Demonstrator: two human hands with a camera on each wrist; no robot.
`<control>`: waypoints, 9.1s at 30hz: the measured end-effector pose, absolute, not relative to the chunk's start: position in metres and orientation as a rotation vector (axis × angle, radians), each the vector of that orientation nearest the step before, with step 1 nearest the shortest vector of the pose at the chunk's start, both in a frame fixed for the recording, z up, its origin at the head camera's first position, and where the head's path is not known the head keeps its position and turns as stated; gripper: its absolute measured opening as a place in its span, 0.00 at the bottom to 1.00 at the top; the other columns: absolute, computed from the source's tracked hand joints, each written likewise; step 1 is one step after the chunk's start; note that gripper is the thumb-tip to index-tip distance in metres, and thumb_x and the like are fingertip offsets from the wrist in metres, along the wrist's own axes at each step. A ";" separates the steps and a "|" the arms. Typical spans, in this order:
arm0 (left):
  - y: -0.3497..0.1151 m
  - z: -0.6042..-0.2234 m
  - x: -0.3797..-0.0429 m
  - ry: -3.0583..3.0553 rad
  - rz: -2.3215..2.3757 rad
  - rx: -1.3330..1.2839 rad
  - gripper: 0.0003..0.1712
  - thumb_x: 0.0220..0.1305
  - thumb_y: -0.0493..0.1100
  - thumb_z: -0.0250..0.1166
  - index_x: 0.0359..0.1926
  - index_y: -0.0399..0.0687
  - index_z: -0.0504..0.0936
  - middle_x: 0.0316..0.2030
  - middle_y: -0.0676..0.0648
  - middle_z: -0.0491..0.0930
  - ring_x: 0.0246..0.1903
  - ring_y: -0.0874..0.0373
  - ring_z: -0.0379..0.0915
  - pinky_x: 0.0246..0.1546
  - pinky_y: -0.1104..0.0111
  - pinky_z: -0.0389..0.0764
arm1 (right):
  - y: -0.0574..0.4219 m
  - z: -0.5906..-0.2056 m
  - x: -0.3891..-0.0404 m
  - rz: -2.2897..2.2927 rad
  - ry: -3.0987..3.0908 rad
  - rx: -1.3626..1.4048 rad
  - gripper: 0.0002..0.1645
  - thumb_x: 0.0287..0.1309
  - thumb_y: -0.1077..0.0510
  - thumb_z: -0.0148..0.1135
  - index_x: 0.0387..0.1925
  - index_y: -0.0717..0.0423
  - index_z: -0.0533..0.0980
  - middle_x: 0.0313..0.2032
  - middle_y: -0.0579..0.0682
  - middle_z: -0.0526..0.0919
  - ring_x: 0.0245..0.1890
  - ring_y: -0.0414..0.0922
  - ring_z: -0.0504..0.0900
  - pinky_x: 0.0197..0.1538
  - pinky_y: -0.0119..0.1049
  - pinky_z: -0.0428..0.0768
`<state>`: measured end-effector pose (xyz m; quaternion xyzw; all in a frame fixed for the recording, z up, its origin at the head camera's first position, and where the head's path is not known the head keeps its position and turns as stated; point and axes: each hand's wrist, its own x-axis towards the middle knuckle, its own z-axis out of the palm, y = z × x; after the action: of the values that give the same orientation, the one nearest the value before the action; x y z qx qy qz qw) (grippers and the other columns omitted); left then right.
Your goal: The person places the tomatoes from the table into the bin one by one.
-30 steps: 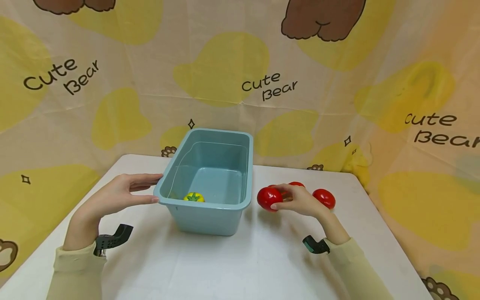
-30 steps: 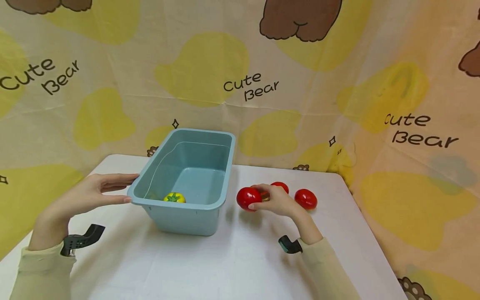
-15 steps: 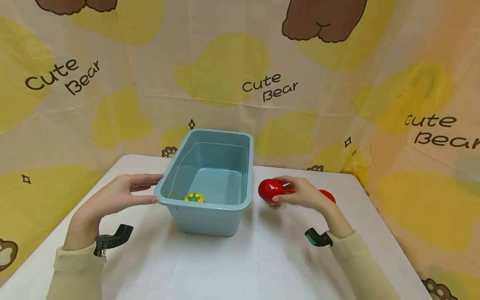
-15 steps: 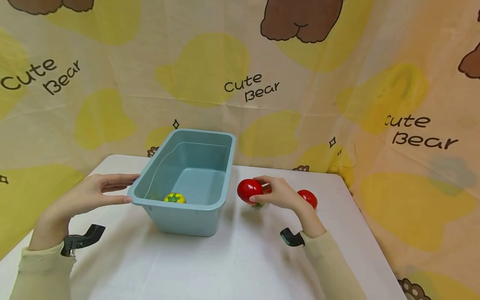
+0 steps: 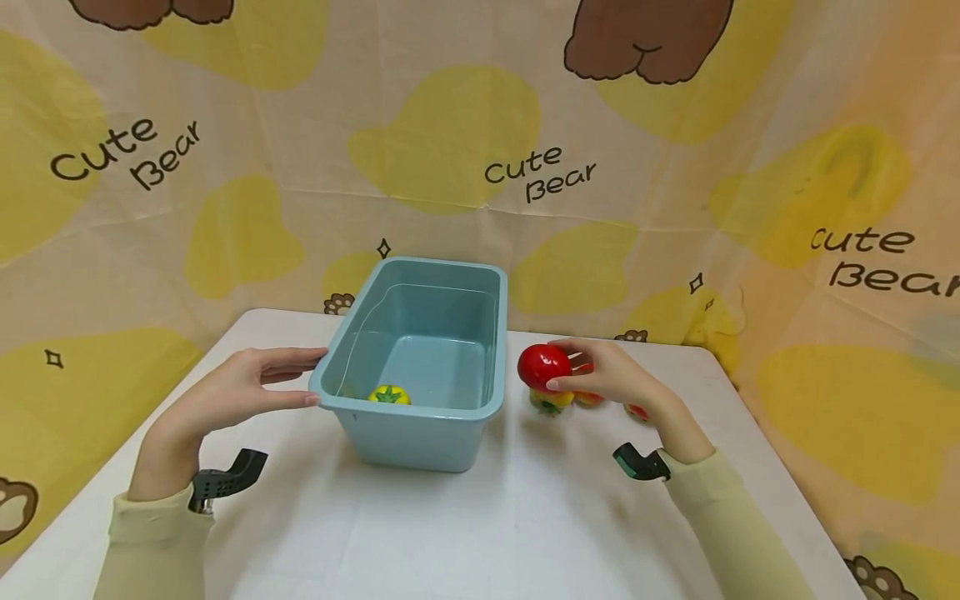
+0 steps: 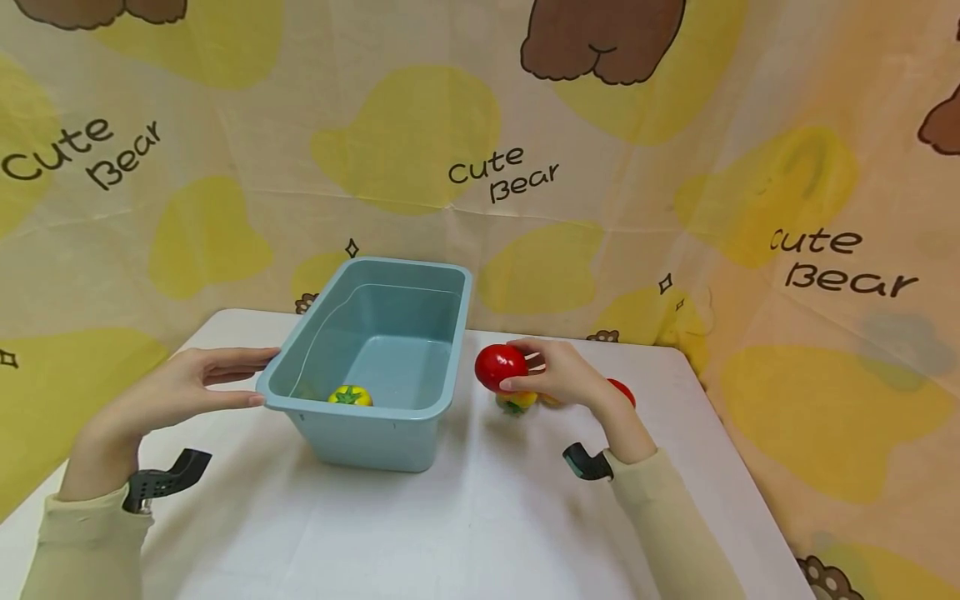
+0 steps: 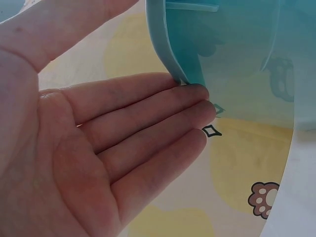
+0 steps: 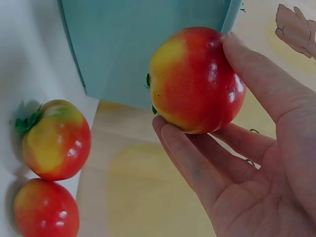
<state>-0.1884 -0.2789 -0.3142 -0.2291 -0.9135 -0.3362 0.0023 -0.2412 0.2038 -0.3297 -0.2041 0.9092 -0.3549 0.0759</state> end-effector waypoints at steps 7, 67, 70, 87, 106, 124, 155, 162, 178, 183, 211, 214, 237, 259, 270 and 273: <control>-0.278 -0.314 -0.189 -2.867 -1.054 -0.719 0.36 0.55 0.57 0.69 0.63 0.53 0.72 0.58 0.50 0.77 0.56 0.51 0.74 0.53 0.85 0.71 | 0.203 -0.319 -0.244 -1.016 2.749 -0.670 0.40 0.48 0.42 0.71 0.62 0.50 0.70 0.53 0.51 0.79 0.54 0.53 0.77 0.46 0.41 0.84; -0.277 -0.312 -0.189 -2.873 -1.062 -0.734 0.37 0.54 0.56 0.70 0.63 0.48 0.72 0.58 0.48 0.77 0.57 0.49 0.73 0.53 0.86 0.70 | 0.160 -0.244 -0.264 -0.953 2.772 -1.004 0.33 0.49 0.50 0.72 0.57 0.52 0.74 0.51 0.51 0.81 0.48 0.49 0.82 0.44 0.40 0.85; -0.277 -0.312 -0.188 -2.873 -1.066 -0.733 0.37 0.54 0.56 0.70 0.63 0.48 0.72 0.58 0.48 0.76 0.57 0.49 0.73 0.53 0.86 0.70 | 0.156 -0.241 -0.265 -0.948 2.782 -1.004 0.32 0.49 0.49 0.72 0.57 0.51 0.74 0.50 0.49 0.82 0.47 0.48 0.82 0.41 0.38 0.86; -0.277 -0.311 -0.189 -2.872 -1.037 -0.733 0.37 0.54 0.56 0.70 0.63 0.49 0.73 0.57 0.48 0.77 0.57 0.51 0.74 0.53 0.84 0.71 | 0.132 -0.223 -0.273 -0.908 2.773 -1.042 0.35 0.50 0.48 0.71 0.59 0.52 0.73 0.52 0.49 0.81 0.47 0.45 0.83 0.49 0.39 0.83; -0.278 -0.312 -0.190 -2.870 -1.023 -0.739 0.36 0.54 0.56 0.70 0.62 0.49 0.74 0.57 0.49 0.78 0.56 0.55 0.74 0.53 0.86 0.70 | 0.105 -0.211 -0.280 -0.855 2.747 -1.151 0.32 0.51 0.48 0.71 0.57 0.53 0.74 0.52 0.47 0.81 0.45 0.42 0.83 0.48 0.36 0.83; -0.278 -0.311 -0.190 -2.869 -1.013 -0.730 0.37 0.54 0.56 0.70 0.63 0.49 0.73 0.57 0.50 0.77 0.56 0.58 0.74 0.53 0.86 0.70 | 0.082 -0.208 -0.287 -0.878 2.702 -1.190 0.35 0.51 0.46 0.70 0.60 0.52 0.72 0.53 0.47 0.80 0.48 0.42 0.83 0.50 0.34 0.82; -0.278 -0.312 -0.189 -2.868 -1.031 -0.746 0.37 0.54 0.56 0.70 0.63 0.50 0.72 0.57 0.49 0.77 0.57 0.53 0.74 0.53 0.86 0.70 | 0.137 -0.225 -0.274 -1.043 2.722 -1.152 0.33 0.52 0.52 0.71 0.59 0.55 0.73 0.52 0.53 0.81 0.47 0.47 0.84 0.50 0.40 0.83; -0.277 -0.311 -0.189 -2.874 -1.019 -0.737 0.36 0.54 0.55 0.70 0.63 0.49 0.73 0.57 0.49 0.78 0.55 0.61 0.75 0.52 0.86 0.70 | 0.156 -0.232 -0.272 -1.046 2.768 -1.093 0.33 0.51 0.52 0.71 0.59 0.55 0.73 0.52 0.53 0.80 0.49 0.49 0.83 0.50 0.42 0.83; -0.277 -0.311 -0.188 -2.864 -1.029 -0.743 0.35 0.55 0.54 0.70 0.63 0.50 0.73 0.57 0.49 0.78 0.55 0.62 0.75 0.52 0.86 0.70 | 0.196 -0.249 -0.270 -0.987 2.833 -0.981 0.34 0.54 0.51 0.69 0.61 0.57 0.71 0.54 0.56 0.80 0.52 0.53 0.81 0.50 0.44 0.83; -0.277 -0.311 -0.188 -2.863 -1.033 -0.743 0.35 0.55 0.55 0.70 0.63 0.50 0.73 0.57 0.49 0.77 0.55 0.66 0.74 0.53 0.86 0.70 | 0.206 -0.253 -0.269 -0.983 2.850 -0.941 0.34 0.54 0.51 0.68 0.61 0.57 0.71 0.54 0.56 0.80 0.52 0.52 0.81 0.49 0.44 0.83; -0.277 -0.311 -0.189 -2.876 -1.017 -0.743 0.36 0.55 0.56 0.69 0.63 0.50 0.72 0.57 0.49 0.77 0.56 0.54 0.75 0.52 0.87 0.70 | 0.272 -0.285 -0.264 -0.990 2.864 -0.683 0.34 0.58 0.48 0.65 0.61 0.60 0.70 0.54 0.60 0.79 0.53 0.57 0.80 0.53 0.49 0.81; -0.277 -0.311 -0.188 -2.879 -1.025 -0.738 0.36 0.55 0.56 0.69 0.63 0.50 0.72 0.57 0.48 0.77 0.56 0.52 0.74 0.52 0.87 0.70 | 0.278 -0.287 -0.262 -0.997 2.863 -0.660 0.34 0.58 0.49 0.65 0.61 0.61 0.69 0.55 0.61 0.78 0.53 0.58 0.80 0.53 0.49 0.81; -0.277 -0.312 -0.187 -2.871 -1.024 -0.738 0.36 0.55 0.56 0.69 0.63 0.52 0.73 0.58 0.48 0.77 0.56 0.50 0.74 0.52 0.86 0.71 | 0.321 -0.325 -0.248 -0.968 2.877 -0.505 0.34 0.60 0.46 0.62 0.61 0.62 0.69 0.52 0.62 0.79 0.50 0.60 0.80 0.51 0.50 0.81; -0.276 -0.312 -0.187 -2.872 -1.007 -0.729 0.36 0.55 0.56 0.69 0.63 0.51 0.73 0.57 0.49 0.77 0.55 0.64 0.74 0.53 0.83 0.73 | 0.354 -0.366 -0.239 -0.982 2.908 -0.367 0.35 0.61 0.45 0.61 0.60 0.65 0.69 0.54 0.66 0.77 0.52 0.63 0.77 0.52 0.55 0.80; -0.277 -0.313 -0.188 -2.864 -1.025 -0.740 0.36 0.55 0.56 0.69 0.63 0.50 0.73 0.57 0.49 0.77 0.55 0.69 0.73 0.53 0.84 0.71 | 0.369 -0.389 -0.241 -0.963 2.898 -0.256 0.38 0.59 0.41 0.61 0.61 0.64 0.69 0.56 0.66 0.75 0.53 0.63 0.77 0.52 0.54 0.80; -0.277 -0.313 -0.187 -2.869 -1.018 -0.734 0.36 0.55 0.56 0.69 0.63 0.51 0.73 0.58 0.49 0.77 0.55 0.65 0.73 0.53 0.84 0.71 | 0.372 -0.396 -0.243 -0.955 2.897 -0.246 0.38 0.59 0.41 0.61 0.61 0.65 0.69 0.56 0.66 0.76 0.53 0.62 0.77 0.51 0.53 0.81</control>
<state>-0.1873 -0.2773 -0.3131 -0.2343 -0.9161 -0.3252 0.0050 -0.2426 0.3715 -0.3959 -0.0802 0.9459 -0.3118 0.0404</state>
